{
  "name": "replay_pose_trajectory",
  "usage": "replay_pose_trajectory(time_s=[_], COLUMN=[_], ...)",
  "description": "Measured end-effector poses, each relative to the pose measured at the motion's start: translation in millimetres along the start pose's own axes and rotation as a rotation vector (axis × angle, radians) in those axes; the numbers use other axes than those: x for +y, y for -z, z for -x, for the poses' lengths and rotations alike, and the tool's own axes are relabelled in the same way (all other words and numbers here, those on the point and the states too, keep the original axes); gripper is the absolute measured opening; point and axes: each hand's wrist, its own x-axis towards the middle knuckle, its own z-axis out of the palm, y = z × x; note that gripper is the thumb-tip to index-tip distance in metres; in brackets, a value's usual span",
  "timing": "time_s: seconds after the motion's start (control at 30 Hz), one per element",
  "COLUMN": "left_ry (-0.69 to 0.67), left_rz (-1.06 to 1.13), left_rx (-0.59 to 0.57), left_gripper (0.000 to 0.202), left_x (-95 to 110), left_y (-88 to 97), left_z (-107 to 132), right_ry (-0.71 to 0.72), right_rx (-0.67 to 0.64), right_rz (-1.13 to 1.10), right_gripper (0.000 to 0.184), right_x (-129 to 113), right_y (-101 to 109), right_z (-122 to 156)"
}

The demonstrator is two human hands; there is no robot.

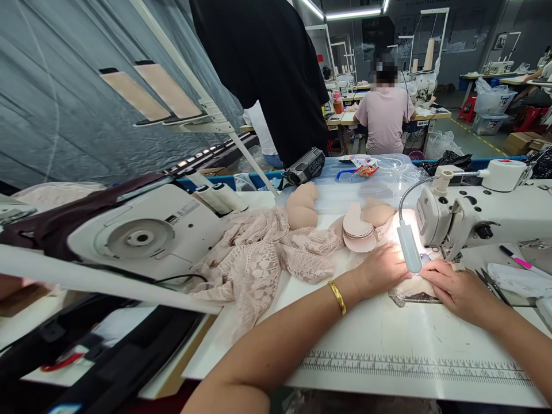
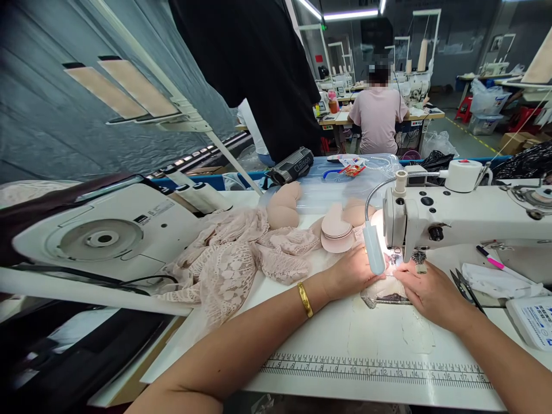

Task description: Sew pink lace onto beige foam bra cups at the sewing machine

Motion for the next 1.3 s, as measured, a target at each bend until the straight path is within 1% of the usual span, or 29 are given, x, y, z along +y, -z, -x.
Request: replay_pose_trajectory(time_s=[0.1, 0.2, 0.37, 0.47, 0.57, 0.67, 0.7, 0.77, 0.83, 0.9, 0.93, 0.97, 1.0, 1.03, 1.07, 1.1, 1.13, 1.17, 1.2, 1.23, 1.27, 1.3], left_ry=[-0.046, -0.055, -0.02, 0.003, 0.058, 0.133, 0.146, 0.153, 0.169, 0.233, 0.26, 0.327, 0.419, 0.543, 0.701, 0.846, 0.965, 1.052, 1.102, 1.123, 1.124, 1.107], left_rz=[-0.012, -0.01, -0.038, -0.058, -0.029, -0.002, -0.005, 0.039, 0.216, 0.553, 0.777, 1.029, 1.311, 1.585, 1.79, 1.921, 1.989, 2.005, 1.997, 1.988, 1.982, 1.984], left_rx=[0.025, 0.045, -0.008, -0.03, -0.067, -0.083, -0.086, -0.077, -0.015, 0.101, 0.108, 0.081, 0.009, 0.0, 0.107, 0.279, 0.484, 0.687, 0.845, 0.944, 0.984, 0.972], left_gripper=[0.025, 0.025, 0.022, 0.018, 0.017, 0.018, 0.02, 0.024, 0.025, 0.022, 0.027, 0.036, 0.043, 0.055, 0.063, 0.065, 0.065, 0.062, 0.06, 0.058, 0.058, 0.058], left_x=[3, 0, -8, -8, -7, -8, -8, 1, 24, 60, 80, 101, 119, 134, 145, 152, 155, 154, 152, 150, 147, 147], left_y=[2.2, 3.4, 4.6, 5.6, 4.2, 4.8, 7.2, 16.4, 29.1, 39.9, 43.0, 44.2, 43.5, 41.6, 38.9, 36.3, 34.3, 33.3, 33.2, 33.9, 35.1, 36.5], left_z=[-2, -4, -3, -3, -7, -9, -7, 3, 21, 44, 55, 64, 71, 74, 75, 74, 71, 67, 64, 61, 59, 57], right_ry=[-0.005, -0.001, -0.025, -0.036, -0.011, -0.005, -0.029, -0.149, -0.307, -0.415, -0.438, -0.447, -0.452, -0.459, -0.471, -0.487, -0.503, -0.52, -0.532, -0.539, -0.542, -0.543], right_rx=[-0.009, 0.004, 0.016, 0.019, 0.026, 0.053, 0.066, 0.065, 0.041, 0.031, 0.043, 0.068, 0.104, 0.145, 0.187, 0.222, 0.237, 0.227, 0.193, 0.143, 0.092, 0.05], right_rz=[-0.005, 0.005, 0.046, 0.051, 0.026, -0.055, -0.108, -0.288, -0.565, -0.844, -0.947, -1.012, -1.044, -1.051, -1.042, -1.023, -1.005, -0.995, -0.992, -0.997, -1.008, -1.026], right_gripper=[0.031, 0.032, 0.034, 0.033, 0.032, 0.029, 0.026, 0.021, 0.026, 0.038, 0.042, 0.044, 0.045, 0.044, 0.043, 0.04, 0.037, 0.036, 0.035, 0.036, 0.038, 0.042], right_x=[-2, -5, -4, -1, 3, 0, -4, -16, -32, -50, -60, -69, -79, -88, -97, -105, -113, -119, -124, -128, -130, -130], right_y=[3, 5, -1, -5, -6, -2, 0, 3, 4, 1, 0, -2, -4, -5, -6, -7, -8, -9, -9, -9, -8, -6], right_z=[-1, -3, -4, -2, 0, 0, -1, -4, -9, -13, -14, -14, -13, -9, -4, 2, 9, 17, 23, 29, 32, 34])
